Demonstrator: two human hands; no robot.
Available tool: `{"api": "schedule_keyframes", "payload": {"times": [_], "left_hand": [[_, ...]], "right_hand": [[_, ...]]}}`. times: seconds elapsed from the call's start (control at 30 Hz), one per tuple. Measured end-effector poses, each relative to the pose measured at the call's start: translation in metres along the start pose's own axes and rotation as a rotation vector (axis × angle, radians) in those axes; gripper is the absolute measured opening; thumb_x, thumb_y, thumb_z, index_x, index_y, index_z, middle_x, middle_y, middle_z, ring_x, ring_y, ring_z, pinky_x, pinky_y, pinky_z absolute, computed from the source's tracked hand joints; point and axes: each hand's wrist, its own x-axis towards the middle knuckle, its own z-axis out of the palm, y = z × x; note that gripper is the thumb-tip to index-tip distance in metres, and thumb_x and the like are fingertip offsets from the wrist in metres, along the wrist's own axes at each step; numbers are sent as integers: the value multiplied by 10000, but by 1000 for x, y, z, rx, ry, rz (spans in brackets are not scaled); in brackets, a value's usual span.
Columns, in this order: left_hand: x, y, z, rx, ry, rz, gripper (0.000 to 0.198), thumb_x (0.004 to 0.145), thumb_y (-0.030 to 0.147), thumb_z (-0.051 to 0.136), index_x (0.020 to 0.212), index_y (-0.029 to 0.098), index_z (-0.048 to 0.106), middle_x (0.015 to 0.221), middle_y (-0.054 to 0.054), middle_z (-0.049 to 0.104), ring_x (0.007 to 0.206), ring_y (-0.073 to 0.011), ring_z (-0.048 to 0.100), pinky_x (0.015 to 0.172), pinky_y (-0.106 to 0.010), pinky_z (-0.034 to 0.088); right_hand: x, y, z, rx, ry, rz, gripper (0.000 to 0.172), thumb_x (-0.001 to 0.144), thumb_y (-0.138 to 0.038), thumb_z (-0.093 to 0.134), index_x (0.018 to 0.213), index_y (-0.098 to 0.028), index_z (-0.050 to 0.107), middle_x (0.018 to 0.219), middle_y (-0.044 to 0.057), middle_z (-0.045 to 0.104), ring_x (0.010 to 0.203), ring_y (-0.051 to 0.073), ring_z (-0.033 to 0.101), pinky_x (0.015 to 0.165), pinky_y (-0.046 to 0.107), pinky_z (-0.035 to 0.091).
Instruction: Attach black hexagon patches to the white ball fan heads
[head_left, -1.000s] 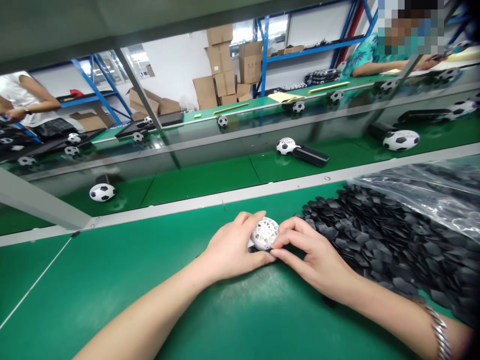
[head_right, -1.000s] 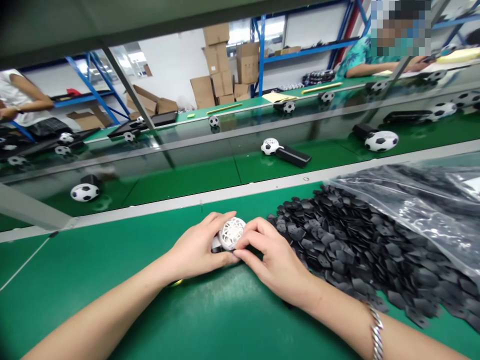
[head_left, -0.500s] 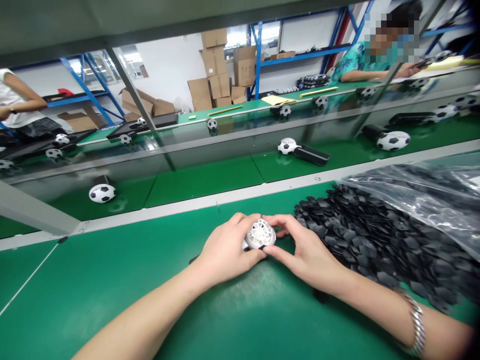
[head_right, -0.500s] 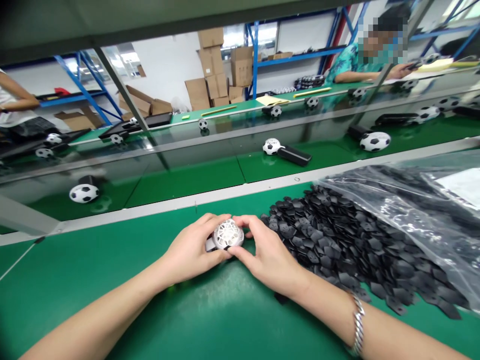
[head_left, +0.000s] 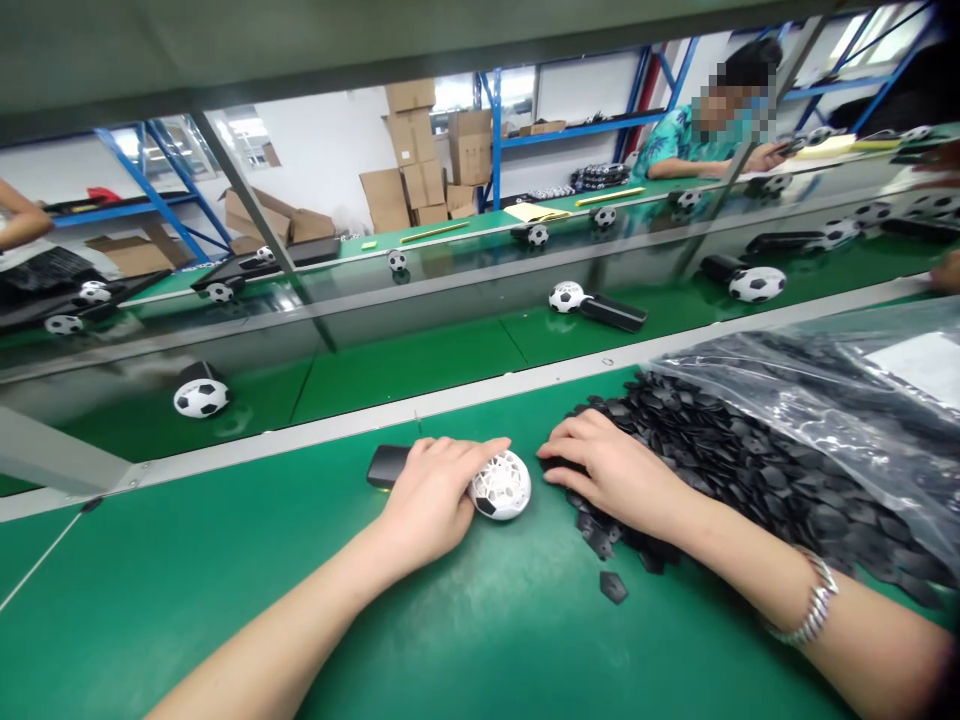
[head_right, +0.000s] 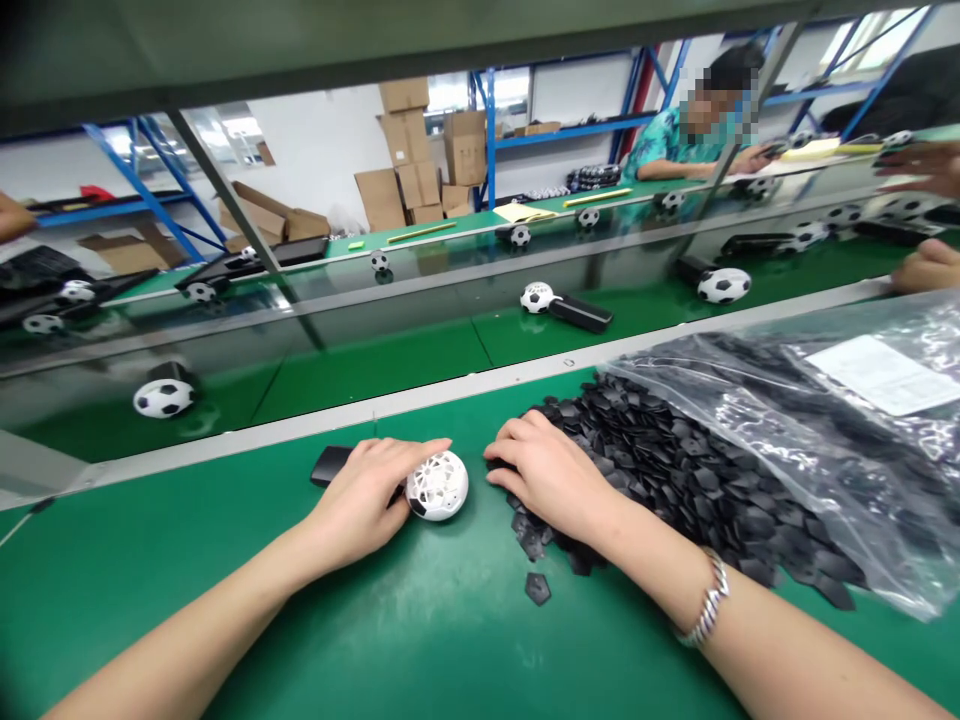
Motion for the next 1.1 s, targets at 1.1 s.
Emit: {"api": "schedule_keyframes", "payload": {"times": [1.1], "left_hand": [[-1, -2, -1, -16, -24, 34, 713, 667, 121, 542, 1335, 233, 318, 1212, -53, 532, 1147, -214, 427, 1064, -456, 181]], "right_hand": [[-12, -41, -6, 573, 52, 54, 105, 857, -182, 519, 863, -213, 619, 812, 9, 617, 730, 141, 560, 656, 260, 441]]}}
